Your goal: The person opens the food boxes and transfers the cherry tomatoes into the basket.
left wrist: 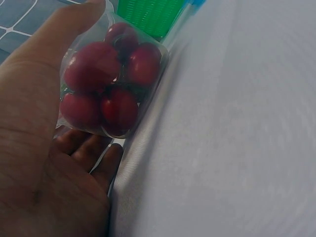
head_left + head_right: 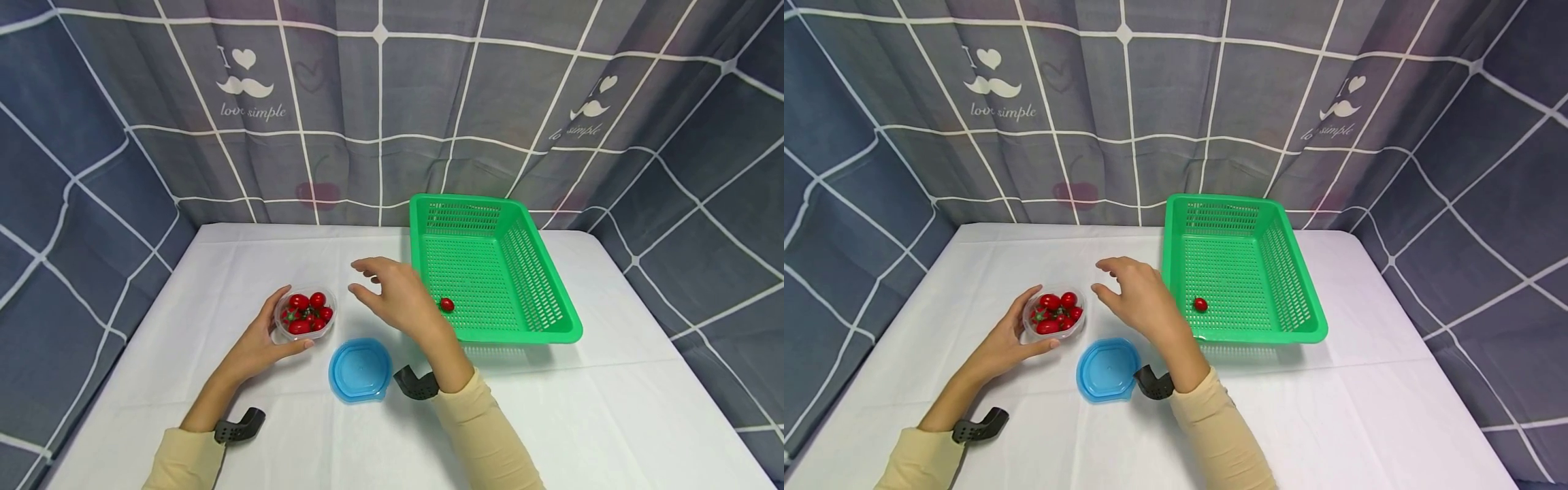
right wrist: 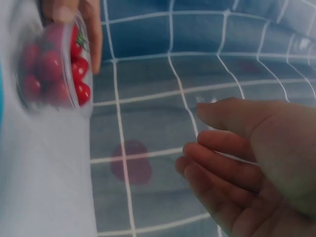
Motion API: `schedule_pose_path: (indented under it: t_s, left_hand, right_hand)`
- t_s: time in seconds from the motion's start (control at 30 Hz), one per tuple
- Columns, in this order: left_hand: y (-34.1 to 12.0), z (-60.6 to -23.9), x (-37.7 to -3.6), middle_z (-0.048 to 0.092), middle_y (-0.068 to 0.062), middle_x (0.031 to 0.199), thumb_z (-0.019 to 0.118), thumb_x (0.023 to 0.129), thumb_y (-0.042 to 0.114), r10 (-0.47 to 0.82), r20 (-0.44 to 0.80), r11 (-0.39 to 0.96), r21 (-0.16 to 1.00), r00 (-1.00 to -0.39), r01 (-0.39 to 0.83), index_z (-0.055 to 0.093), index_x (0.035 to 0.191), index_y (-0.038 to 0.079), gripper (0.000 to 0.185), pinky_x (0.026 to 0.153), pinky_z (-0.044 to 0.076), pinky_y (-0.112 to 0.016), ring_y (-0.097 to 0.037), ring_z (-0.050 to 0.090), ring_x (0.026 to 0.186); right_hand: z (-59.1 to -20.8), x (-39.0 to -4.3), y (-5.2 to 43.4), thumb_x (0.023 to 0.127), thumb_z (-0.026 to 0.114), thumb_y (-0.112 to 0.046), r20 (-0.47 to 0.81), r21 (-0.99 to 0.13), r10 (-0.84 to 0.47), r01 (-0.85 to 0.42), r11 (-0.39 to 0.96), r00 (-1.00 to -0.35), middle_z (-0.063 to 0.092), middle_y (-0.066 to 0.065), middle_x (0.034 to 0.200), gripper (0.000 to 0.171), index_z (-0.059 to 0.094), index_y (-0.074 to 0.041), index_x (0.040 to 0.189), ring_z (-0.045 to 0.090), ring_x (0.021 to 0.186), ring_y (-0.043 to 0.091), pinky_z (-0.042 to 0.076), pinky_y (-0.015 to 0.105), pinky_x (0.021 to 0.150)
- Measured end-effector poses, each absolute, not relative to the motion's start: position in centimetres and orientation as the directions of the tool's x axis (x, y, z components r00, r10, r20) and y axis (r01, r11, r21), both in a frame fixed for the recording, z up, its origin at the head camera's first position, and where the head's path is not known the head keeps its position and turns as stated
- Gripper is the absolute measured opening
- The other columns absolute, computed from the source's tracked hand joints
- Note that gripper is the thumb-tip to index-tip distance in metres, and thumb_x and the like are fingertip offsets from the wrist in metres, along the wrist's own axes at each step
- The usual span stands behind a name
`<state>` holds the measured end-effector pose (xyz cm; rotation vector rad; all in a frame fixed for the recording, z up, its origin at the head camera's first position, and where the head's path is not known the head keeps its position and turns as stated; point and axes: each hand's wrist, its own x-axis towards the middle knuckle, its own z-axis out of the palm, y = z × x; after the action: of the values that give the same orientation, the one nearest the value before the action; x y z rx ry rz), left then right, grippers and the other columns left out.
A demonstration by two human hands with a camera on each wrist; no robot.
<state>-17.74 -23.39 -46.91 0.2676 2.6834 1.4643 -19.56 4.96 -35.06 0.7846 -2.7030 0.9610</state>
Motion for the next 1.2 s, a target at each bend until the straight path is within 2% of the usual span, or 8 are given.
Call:
schedule_pose_path:
  t_s: [0.33,0.7,0.87,1.07,1.2]
  left_hand:
    - [-23.5,-47.2,-17.9,0.023,-0.021,0.168,0.088,0.081,0.039,0.19,0.031,0.532,0.837,-0.981,0.129,0.017,0.165,0.02,0.111,0.118,0.027,-0.07,-0.048,0.024,0.153]
    - [-23.6,-47.2,-17.8,0.024,-0.021,0.168,0.087,0.083,0.035,0.217,0.049,0.501,0.852,-0.975,0.154,0.017,0.165,0.02,0.109,0.119,0.025,-0.071,-0.048,0.023,0.154]
    - [-23.7,-47.2,-17.8,0.024,-0.02,0.168,0.087,0.083,0.034,0.226,0.047,0.481,0.863,-0.973,0.153,0.017,0.165,0.02,0.109,0.12,0.024,-0.07,-0.047,0.023,0.154]
    - [-23.8,-47.3,-17.9,0.028,-0.02,0.166,0.087,0.084,0.032,0.238,0.056,0.469,0.868,-0.97,0.165,0.016,0.165,0.021,0.108,0.118,0.026,-0.072,-0.048,0.027,0.152]
    - [-23.9,-47.3,-17.9,0.031,-0.019,0.165,0.087,0.084,0.03,0.244,0.063,0.461,0.87,-0.968,0.173,0.017,0.165,0.02,0.108,0.117,0.026,-0.072,-0.047,0.029,0.152]
  right_hand:
    - [-35.8,-18.8,2.6,0.098,0.073,-0.025,0.277,-0.491,-0.514,-0.579,0.65,-0.812,0.071,0.004,0.131,0.04,0.068,-0.009,0.134,0.072,0.109,0.02,0.061,0.033,0.09]
    - [-37.6,-18.5,0.5,0.098,0.072,-0.024,0.24,-0.495,-0.602,-0.63,0.599,-0.762,0.072,0.006,0.13,0.039,0.068,-0.006,0.133,0.069,0.117,0.019,0.057,0.03,0.098]
    - [-38.6,-18.4,-0.4,0.098,0.073,-0.023,0.211,-0.504,-0.625,-0.632,0.589,-0.751,0.073,0.005,0.127,0.039,0.068,-0.006,0.132,0.07,0.114,0.018,0.057,0.026,0.095]
    - [-40.0,-18.5,-1.3,0.097,0.074,-0.022,0.199,-0.509,-0.633,-0.631,0.585,-0.748,0.076,0.005,0.117,0.036,0.07,-0.004,0.129,0.071,0.099,0.014,0.055,0.016,0.083]
    - [-40.6,-18.5,-1.7,0.097,0.074,-0.023,0.2,-0.489,-0.635,-0.638,0.596,-0.746,0.076,0.003,0.113,0.034,0.072,-0.005,0.126,0.071,0.096,0.012,0.054,0.015,0.08]
